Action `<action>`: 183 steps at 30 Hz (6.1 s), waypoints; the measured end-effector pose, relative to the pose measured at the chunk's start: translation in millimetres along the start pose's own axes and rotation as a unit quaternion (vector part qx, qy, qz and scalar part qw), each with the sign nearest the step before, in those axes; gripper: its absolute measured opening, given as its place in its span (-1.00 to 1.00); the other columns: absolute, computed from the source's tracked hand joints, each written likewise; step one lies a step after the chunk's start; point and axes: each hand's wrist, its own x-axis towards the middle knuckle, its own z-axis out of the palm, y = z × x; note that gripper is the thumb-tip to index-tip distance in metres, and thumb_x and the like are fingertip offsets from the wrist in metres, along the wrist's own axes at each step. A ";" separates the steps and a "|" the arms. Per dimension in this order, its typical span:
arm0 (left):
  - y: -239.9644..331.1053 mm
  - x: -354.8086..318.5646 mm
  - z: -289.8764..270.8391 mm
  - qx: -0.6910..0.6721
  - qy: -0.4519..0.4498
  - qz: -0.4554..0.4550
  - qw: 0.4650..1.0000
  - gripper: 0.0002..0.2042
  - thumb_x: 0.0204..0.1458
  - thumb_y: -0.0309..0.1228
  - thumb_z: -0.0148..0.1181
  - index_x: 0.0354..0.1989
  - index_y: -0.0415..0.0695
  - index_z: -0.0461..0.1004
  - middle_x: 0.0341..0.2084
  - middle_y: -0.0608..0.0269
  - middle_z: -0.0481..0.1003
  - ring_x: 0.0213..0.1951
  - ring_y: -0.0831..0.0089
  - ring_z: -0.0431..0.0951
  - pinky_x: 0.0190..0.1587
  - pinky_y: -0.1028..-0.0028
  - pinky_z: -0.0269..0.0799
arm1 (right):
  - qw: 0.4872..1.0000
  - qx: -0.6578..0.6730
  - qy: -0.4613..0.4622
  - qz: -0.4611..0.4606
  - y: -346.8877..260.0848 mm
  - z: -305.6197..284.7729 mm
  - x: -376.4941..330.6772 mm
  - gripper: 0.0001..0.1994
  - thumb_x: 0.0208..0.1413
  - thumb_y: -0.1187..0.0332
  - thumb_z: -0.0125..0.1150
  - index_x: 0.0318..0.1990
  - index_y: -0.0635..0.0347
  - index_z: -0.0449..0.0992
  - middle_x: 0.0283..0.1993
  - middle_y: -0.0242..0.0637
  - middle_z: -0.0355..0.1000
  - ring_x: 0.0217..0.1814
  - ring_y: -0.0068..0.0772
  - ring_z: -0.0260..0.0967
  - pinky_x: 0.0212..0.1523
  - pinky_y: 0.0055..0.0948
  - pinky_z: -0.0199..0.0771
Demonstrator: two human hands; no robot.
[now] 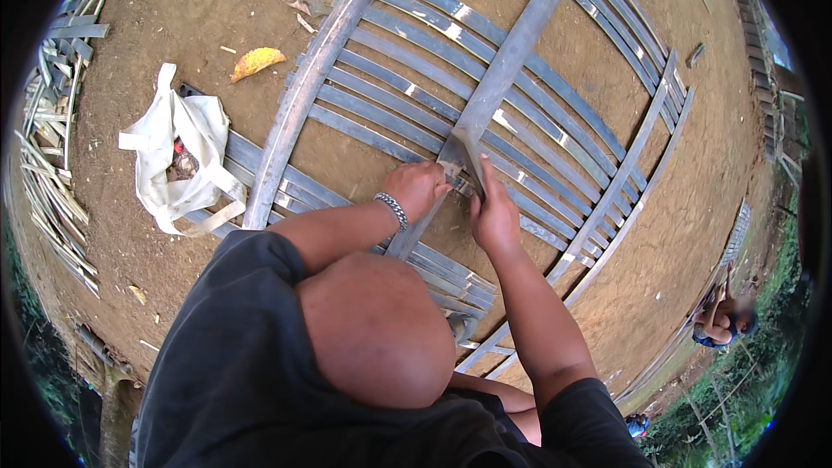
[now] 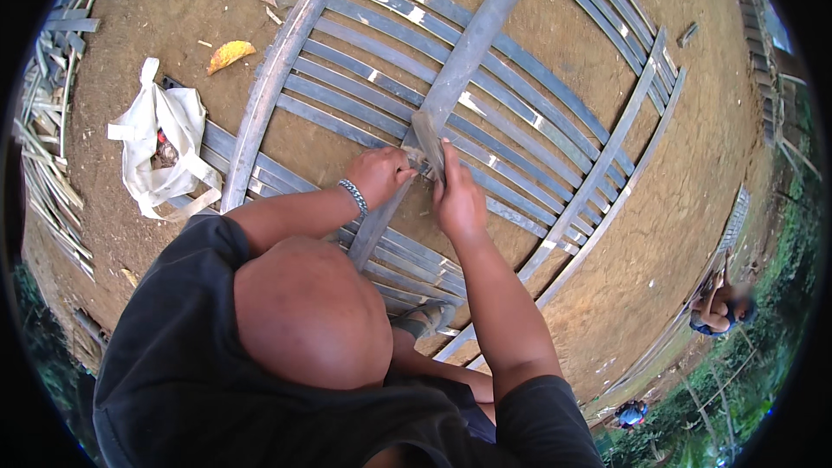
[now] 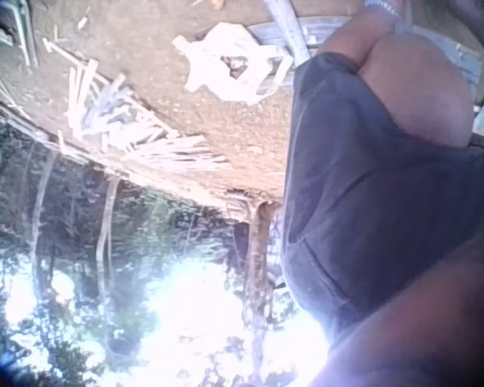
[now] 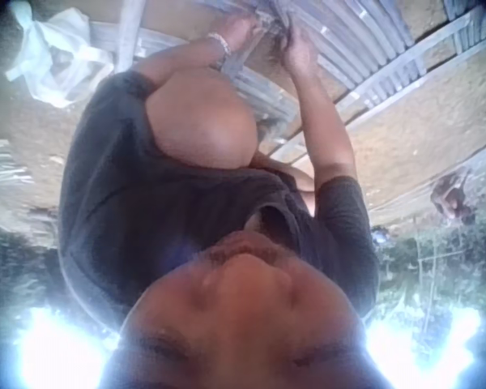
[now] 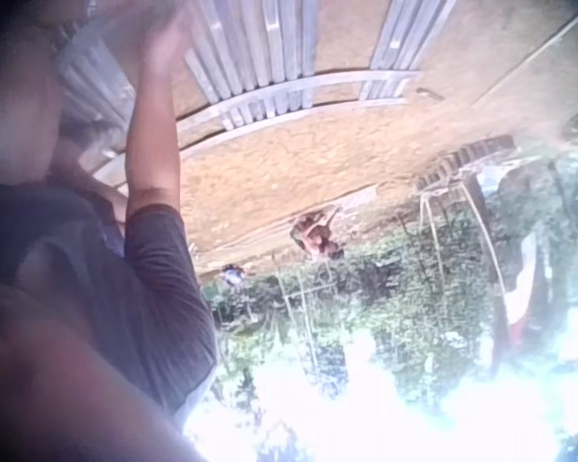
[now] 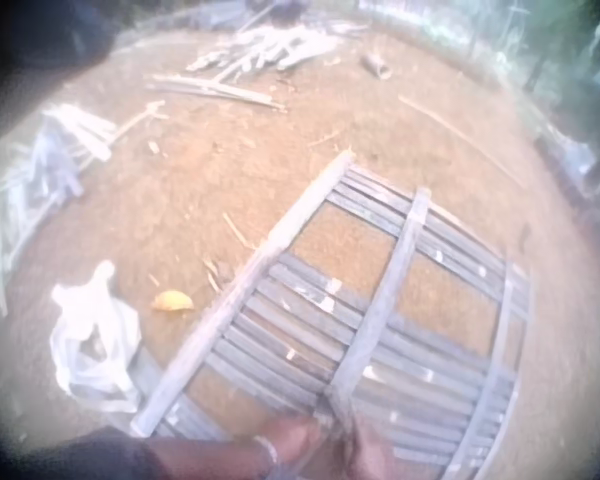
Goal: The person places a bamboo strip onto a lattice frame and secures it by using an axe to hammer in small pins or nails.
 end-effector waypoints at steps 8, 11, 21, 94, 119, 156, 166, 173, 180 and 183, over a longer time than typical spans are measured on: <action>-11.7 -2.2 7.6 -0.013 0.018 0.019 1.000 -0.77 0.06 -0.25 0.41 -0.43 -0.12 0.54 -0.36 0.08 0.60 -0.28 0.00 0.64 -0.19 0.09 0.55 | 0.964 0.115 0.181 -0.160 3.2 -13.0 -13.9 -0.48 0.22 0.54 0.24 0.33 0.33 0.33 -0.04 0.09 0.54 -0.13 0.09 0.59 -0.10 -0.20 0.58; -11.2 -1.3 7.0 -0.019 0.010 0.021 1.000 -0.77 0.07 -0.26 0.41 -0.43 -0.13 0.53 -0.36 0.07 0.60 -0.28 0.00 0.64 -0.19 0.09 0.55 | 0.959 0.184 0.165 -0.140 -1.5 -23.4 -19.2 -0.58 0.24 0.51 0.24 0.24 0.36 0.40 -0.05 0.06 0.54 -0.13 0.07 0.58 -0.11 -0.21 0.56; 3.2 62.0 -16.6 -0.075 0.114 -0.035 0.990 -0.74 0.07 -0.24 0.41 -0.14 -0.10 0.68 -0.24 0.00 0.65 -0.17 0.00 0.65 -0.13 0.17 0.57 | 0.951 0.253 0.130 0.122 13.5 -24.7 -42.5 -0.49 0.27 0.36 0.30 0.28 0.45 0.33 0.01 0.20 0.55 0.11 0.06 0.56 0.13 -0.20 0.48; -37.1 23.0 -59.7 -0.186 0.162 -0.071 0.966 -0.79 0.17 -0.34 0.35 -0.14 -0.21 0.63 -0.72 0.39 0.16 -0.61 0.60 0.13 -0.54 0.44 0.12 | 0.979 -0.152 -0.138 -0.016 40.3 -115.6 128.3 -0.12 0.03 0.49 0.22 0.52 -0.49 0.15 0.20 -0.12 0.51 0.16 0.08 0.50 0.21 -0.11 0.51; -58.0 17.6 -87.5 -0.107 0.172 -0.081 0.976 -0.79 0.13 -0.29 0.33 -0.16 -0.12 0.64 -0.40 0.09 0.58 -0.44 0.19 0.56 -0.33 0.23 0.48 | 0.970 0.045 -0.202 0.125 34.8 -124.7 143.0 -0.40 0.16 0.46 0.28 0.30 0.16 0.11 -0.38 -0.15 0.49 -0.28 -0.26 0.57 -0.27 -0.21 0.62; -104.1 37.6 -97.7 0.112 0.155 0.131 0.973 -0.88 0.18 -0.39 0.22 -0.14 -0.07 0.56 -0.39 0.12 0.56 -0.28 0.08 0.61 -0.23 0.13 0.54 | 0.978 -0.042 -0.028 -0.201 -41.8 -122.2 74.0 -0.47 0.20 0.36 0.31 0.33 0.12 0.38 -0.12 0.01 0.57 -0.12 0.16 0.56 -0.09 -0.03 0.58; -106.0 44.6 -97.4 0.118 0.156 0.128 0.972 -0.88 0.17 -0.41 0.22 -0.15 -0.08 0.57 -0.39 0.13 0.56 -0.30 0.08 0.60 -0.23 0.14 0.54 | 0.974 -0.083 -0.075 -0.194 -12.8 -99.5 51.1 -0.42 0.14 0.43 0.34 0.35 0.01 0.39 -0.17 -0.08 0.54 -0.25 0.10 0.54 -0.26 -0.08 0.57; -97.6 38.3 -95.0 0.113 0.176 0.141 0.968 -0.88 0.15 -0.45 0.21 -0.16 -0.09 0.58 -0.40 0.14 0.56 -0.31 0.12 0.61 -0.23 0.17 0.54 | 0.970 0.003 0.070 -0.231 -8.0 -79.8 41.8 -0.43 0.14 0.44 0.36 0.34 -0.01 0.42 -0.19 -0.09 0.54 -0.31 0.05 0.54 -0.31 -0.11 0.55; -103.9 33.2 -94.2 0.121 0.159 0.126 0.972 -0.87 0.15 -0.45 0.20 -0.16 -0.06 0.59 -0.41 0.15 0.56 -0.30 0.12 0.61 -0.23 0.15 0.54 | 0.971 0.007 0.074 -0.228 -18.3 -87.9 38.7 -0.42 0.13 0.43 0.36 0.35 0.07 0.41 -0.16 -0.07 0.55 -0.28 0.07 0.55 -0.28 -0.13 0.59; -101.1 35.2 -91.2 0.112 0.167 0.130 0.971 -0.87 0.15 -0.45 0.20 -0.15 -0.05 0.59 -0.41 0.16 0.55 -0.30 0.12 0.61 -0.23 0.15 0.53 | 0.963 0.048 0.116 -0.239 -3.1 -74.3 34.4 -0.42 0.13 0.43 0.36 0.34 0.12 0.41 -0.15 -0.07 0.56 -0.27 0.07 0.56 -0.27 -0.14 0.59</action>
